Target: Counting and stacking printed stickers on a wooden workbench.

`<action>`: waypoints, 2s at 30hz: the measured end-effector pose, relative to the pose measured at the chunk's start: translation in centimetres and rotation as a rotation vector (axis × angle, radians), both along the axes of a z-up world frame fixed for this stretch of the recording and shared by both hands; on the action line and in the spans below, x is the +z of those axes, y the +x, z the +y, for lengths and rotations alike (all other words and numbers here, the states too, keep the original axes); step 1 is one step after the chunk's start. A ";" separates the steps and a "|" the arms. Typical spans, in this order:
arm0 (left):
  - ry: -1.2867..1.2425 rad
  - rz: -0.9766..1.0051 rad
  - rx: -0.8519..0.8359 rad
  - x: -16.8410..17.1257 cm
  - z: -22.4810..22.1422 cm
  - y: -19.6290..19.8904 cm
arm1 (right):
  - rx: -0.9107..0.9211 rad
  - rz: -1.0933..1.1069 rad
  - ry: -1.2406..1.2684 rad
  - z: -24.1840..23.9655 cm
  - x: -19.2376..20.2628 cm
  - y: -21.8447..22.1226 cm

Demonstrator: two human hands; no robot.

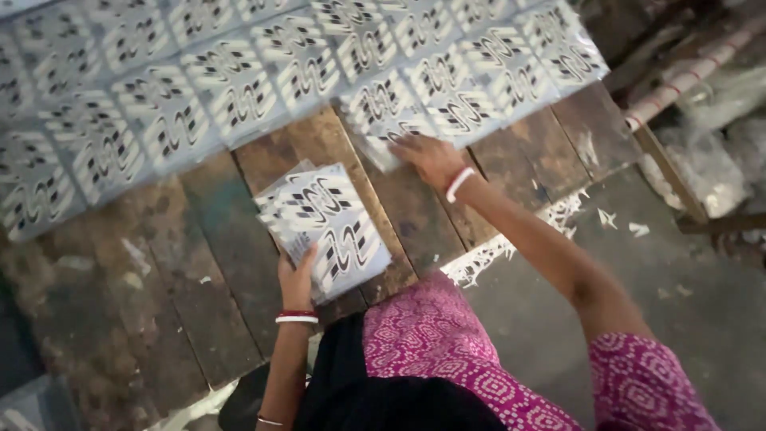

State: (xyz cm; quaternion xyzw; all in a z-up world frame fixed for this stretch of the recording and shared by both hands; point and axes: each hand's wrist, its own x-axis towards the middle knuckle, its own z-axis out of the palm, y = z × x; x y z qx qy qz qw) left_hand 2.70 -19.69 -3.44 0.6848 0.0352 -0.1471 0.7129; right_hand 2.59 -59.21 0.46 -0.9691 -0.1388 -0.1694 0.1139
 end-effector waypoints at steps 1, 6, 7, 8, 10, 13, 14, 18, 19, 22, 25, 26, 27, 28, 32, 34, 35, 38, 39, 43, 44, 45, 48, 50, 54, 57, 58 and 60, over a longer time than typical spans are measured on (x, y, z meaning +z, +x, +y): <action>-0.002 0.003 -0.019 0.0 -0.1 0.2 | -0.019 0.003 -0.002 -0.4 1.3 0.9; -0.080 0.121 -0.026 0.5 0.4 0.3 | -0.198 -0.047 0.276 0.8 12.9 3.4; -0.078 0.127 -0.017 0.1 0.3 0.6 | -0.190 -0.039 0.278 3.3 16.7 2.2; -0.227 0.201 -0.032 -0.4 0.6 0.5 | -0.184 -0.094 0.291 6.1 20.2 1.0; -0.372 0.278 -0.027 -1.6 1.1 0.7 | -0.164 -0.136 0.313 11.3 23.1 -1.5; -0.634 0.330 -0.023 -2.8 1.1 1.7 | -0.080 -0.110 0.100 18.0 19.1 -5.1; -0.652 0.326 -0.019 -2.8 1.2 1.5 | -0.016 0.001 0.036 20.0 16.0 -6.4; -0.489 0.296 -0.007 -2.4 1.3 0.8 | 0.004 0.116 -0.146 25.3 9.4 -10.0; -0.489 0.296 -0.004 -2.8 1.2 1.0 | 0.006 0.116 -0.145 25.1 9.8 -10.0; -0.175 0.168 0.000 -3.0 1.1 0.4 | 0.034 0.341 0.064 24.3 10.3 -10.7; -0.075 0.039 -0.017 -1.3 1.0 0.6 | -0.280 0.249 0.395 23.2 9.4 -10.9; -0.094 0.017 -0.027 -1.3 1.0 0.8 | -0.461 0.295 0.332 23.0 9.1 -10.6; -0.113 -0.005 -0.036 -1.2 1.0 0.9 | -0.642 0.338 0.266 22.8 8.8 -10.4; -0.112 -0.004 -0.035 -1.9 1.0 0.7 | -0.641 0.339 0.266 23.0 8.3 -10.6; -0.112 0.077 -0.034 -2.7 1.1 0.6 | -0.727 0.223 0.239 25.0 8.2 -10.5; -0.121 0.098 -0.034 -1.9 0.9 0.7 | -0.723 0.134 0.142 25.9 9.0 -10.2; -0.121 0.079 -0.039 -1.4 1.0 0.8 | -0.730 0.095 0.172 26.1 9.3 -10.1; -0.119 0.070 -0.047 -1.3 1.1 0.7 | -0.763 0.076 0.370 25.9 8.3 -10.3; -0.118 0.074 -0.053 -1.4 1.2 0.8 | -0.786 0.089 0.540 25.6 7.7 -10.4; -0.115 0.089 -0.048 -2.4 1.2 0.8 | -0.784 0.015 0.701 24.6 6.7 -10.5; -0.096 0.077 -0.040 -2.1 1.2 0.8 | -0.772 0.045 0.691 24.4 6.8 -10.6; -0.078 0.064 -0.032 -1.9 1.2 0.7 | -0.759 0.074 0.682 24.1 6.9 -10.7; -0.067 0.016 -0.041 -1.7 1.2 0.8 | -0.816 0.214 0.553 24.3 9.4 -10.0; -0.064 0.013 -0.056 -2.7 1.4 0.9 | -0.749 0.044 0.367 25.1 10.6 -10.0; -0.039 0.033 -0.073 -3.7 1.3 1.1 | -0.688 -0.128 0.284 25.1 9.4 -10.3; -0.045 0.051 -0.072 -3.7 1.3 1.1 | -0.802 -0.010 0.988 21.5 3.2 -11.0; -0.044 0.053 -0.074 -4.1 1.2 1.1 | -0.805 -0.009 0.988 18.9 5.0 -11.1; -0.142 0.132 -0.071 -5.0 1.3 1.0 | -0.317 -0.247 1.174 14.0 8.4 -11.2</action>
